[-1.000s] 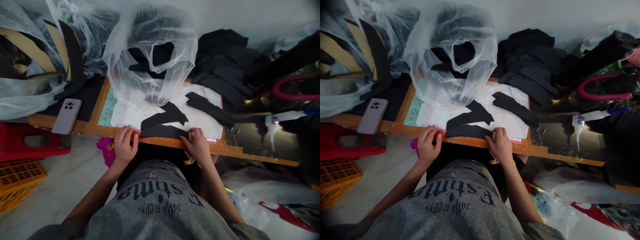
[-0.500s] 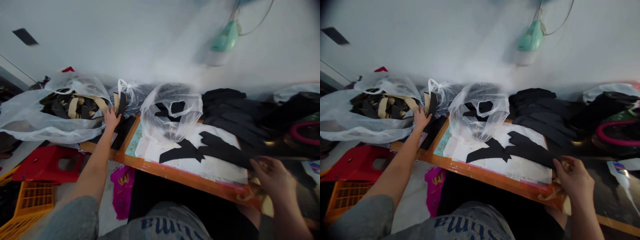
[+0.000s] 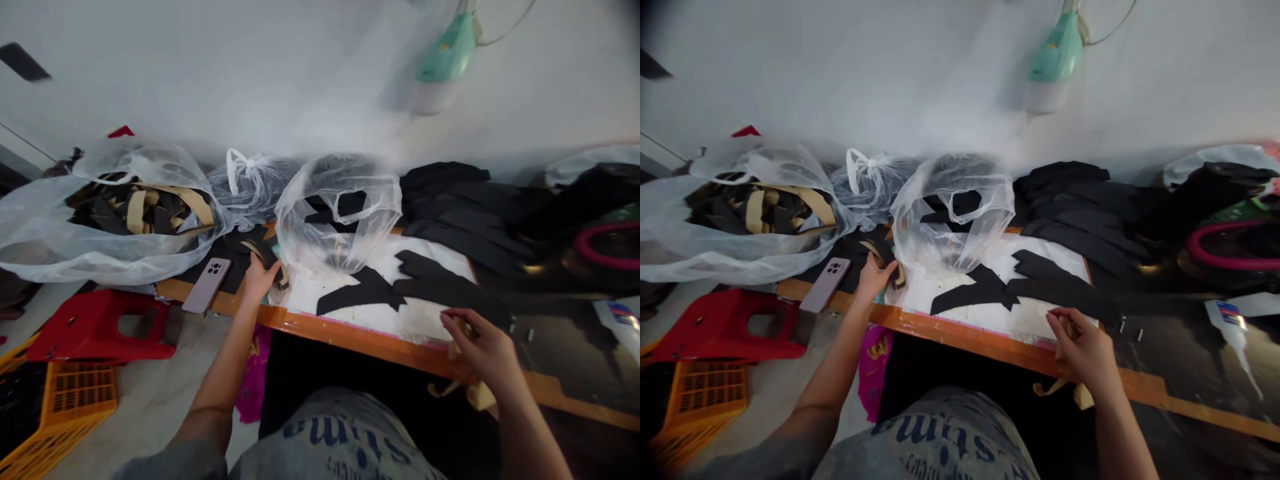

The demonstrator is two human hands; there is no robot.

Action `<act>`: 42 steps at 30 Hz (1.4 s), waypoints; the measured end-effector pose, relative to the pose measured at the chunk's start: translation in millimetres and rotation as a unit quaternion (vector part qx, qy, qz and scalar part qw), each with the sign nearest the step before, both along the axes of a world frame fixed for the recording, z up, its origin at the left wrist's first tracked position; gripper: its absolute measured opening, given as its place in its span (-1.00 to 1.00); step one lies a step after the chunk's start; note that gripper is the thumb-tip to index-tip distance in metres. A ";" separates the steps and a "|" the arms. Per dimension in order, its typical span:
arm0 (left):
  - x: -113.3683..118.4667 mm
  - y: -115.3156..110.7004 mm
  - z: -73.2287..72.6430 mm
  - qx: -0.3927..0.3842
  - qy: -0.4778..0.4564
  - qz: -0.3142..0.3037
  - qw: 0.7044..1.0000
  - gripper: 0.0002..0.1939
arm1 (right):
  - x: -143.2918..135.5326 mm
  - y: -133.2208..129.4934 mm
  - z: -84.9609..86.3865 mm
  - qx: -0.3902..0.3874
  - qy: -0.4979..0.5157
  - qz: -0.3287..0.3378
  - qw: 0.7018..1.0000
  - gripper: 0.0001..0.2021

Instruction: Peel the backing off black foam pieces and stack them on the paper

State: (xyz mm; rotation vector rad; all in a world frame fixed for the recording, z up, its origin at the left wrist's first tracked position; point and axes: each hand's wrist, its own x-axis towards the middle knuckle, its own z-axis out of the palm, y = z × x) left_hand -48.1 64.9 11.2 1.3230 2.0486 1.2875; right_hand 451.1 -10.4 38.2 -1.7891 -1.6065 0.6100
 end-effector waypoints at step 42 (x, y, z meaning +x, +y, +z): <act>130.1 -54.0 15.0 -0.020 0.313 -0.393 0.864 -0.51 | -132.2 50.5 14.2 -0.152 -0.197 0.166 0.954 -0.56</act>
